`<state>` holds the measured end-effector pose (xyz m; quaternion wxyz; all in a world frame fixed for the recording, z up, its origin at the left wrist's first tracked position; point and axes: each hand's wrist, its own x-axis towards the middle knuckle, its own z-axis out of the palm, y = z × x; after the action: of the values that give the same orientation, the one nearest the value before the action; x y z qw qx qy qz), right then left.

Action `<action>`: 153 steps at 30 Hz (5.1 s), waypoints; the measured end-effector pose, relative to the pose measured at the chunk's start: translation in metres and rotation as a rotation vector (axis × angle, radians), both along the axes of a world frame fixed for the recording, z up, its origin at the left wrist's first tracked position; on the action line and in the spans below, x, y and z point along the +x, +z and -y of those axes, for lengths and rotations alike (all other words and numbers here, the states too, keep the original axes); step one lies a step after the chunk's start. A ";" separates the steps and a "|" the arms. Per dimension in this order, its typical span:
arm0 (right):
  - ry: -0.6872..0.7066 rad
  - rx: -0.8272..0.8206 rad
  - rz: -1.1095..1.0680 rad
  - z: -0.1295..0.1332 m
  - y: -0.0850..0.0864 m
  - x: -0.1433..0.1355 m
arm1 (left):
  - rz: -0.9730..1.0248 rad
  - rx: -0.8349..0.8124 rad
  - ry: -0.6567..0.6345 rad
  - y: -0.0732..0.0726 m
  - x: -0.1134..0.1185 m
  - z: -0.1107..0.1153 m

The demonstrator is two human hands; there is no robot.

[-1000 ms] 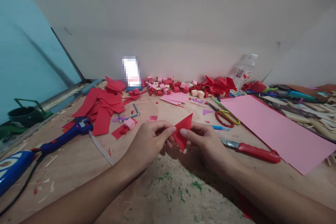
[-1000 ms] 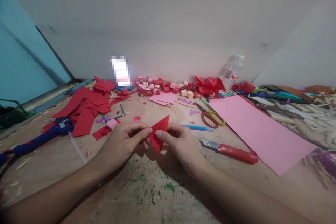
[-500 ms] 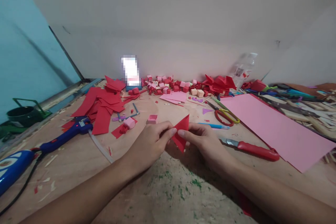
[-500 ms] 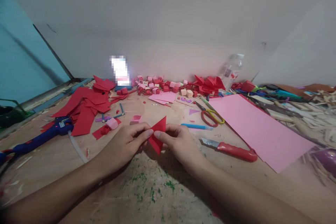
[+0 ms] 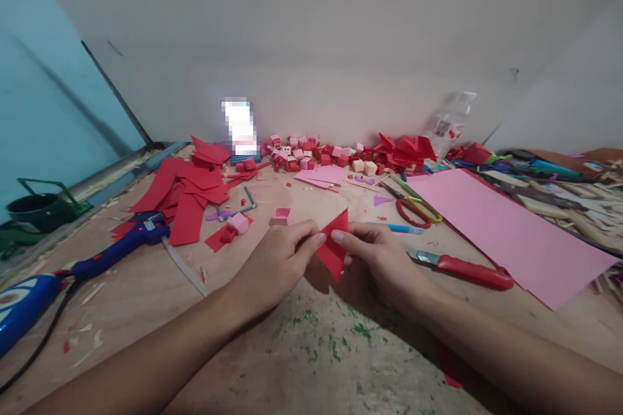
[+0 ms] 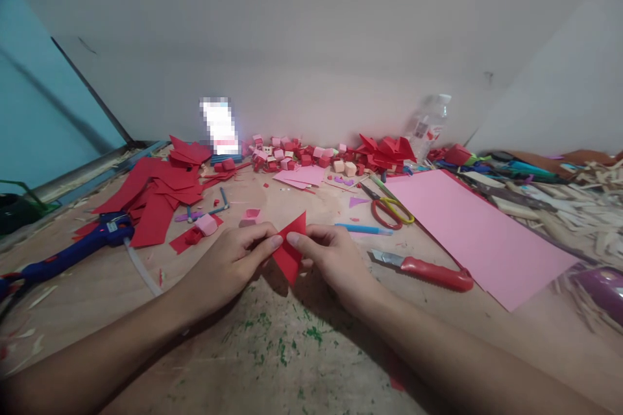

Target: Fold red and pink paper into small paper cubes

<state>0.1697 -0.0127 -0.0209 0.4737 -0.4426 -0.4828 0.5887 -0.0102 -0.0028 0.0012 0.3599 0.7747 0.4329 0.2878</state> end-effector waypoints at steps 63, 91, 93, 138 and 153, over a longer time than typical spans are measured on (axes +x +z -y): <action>0.167 -0.135 -0.068 0.003 -0.001 -0.003 | 0.212 -0.020 0.208 -0.006 -0.001 -0.007; 0.153 0.025 0.097 0.001 0.003 0.003 | 0.497 -0.009 0.390 -0.006 -0.013 -0.026; 0.136 0.045 0.122 0.000 0.002 0.004 | 0.512 0.087 0.452 -0.003 -0.017 -0.028; 0.004 -0.038 -0.117 -0.005 -0.005 0.001 | 0.381 -0.084 0.184 -0.013 -0.006 -0.023; 0.088 -0.107 -0.098 -0.004 -0.002 0.007 | 0.415 -0.068 0.186 -0.002 -0.005 -0.015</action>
<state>0.1763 -0.0091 -0.0232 0.4460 -0.4161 -0.4461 0.6549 -0.0156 0.0126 -0.0012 0.4392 0.6432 0.4287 0.4578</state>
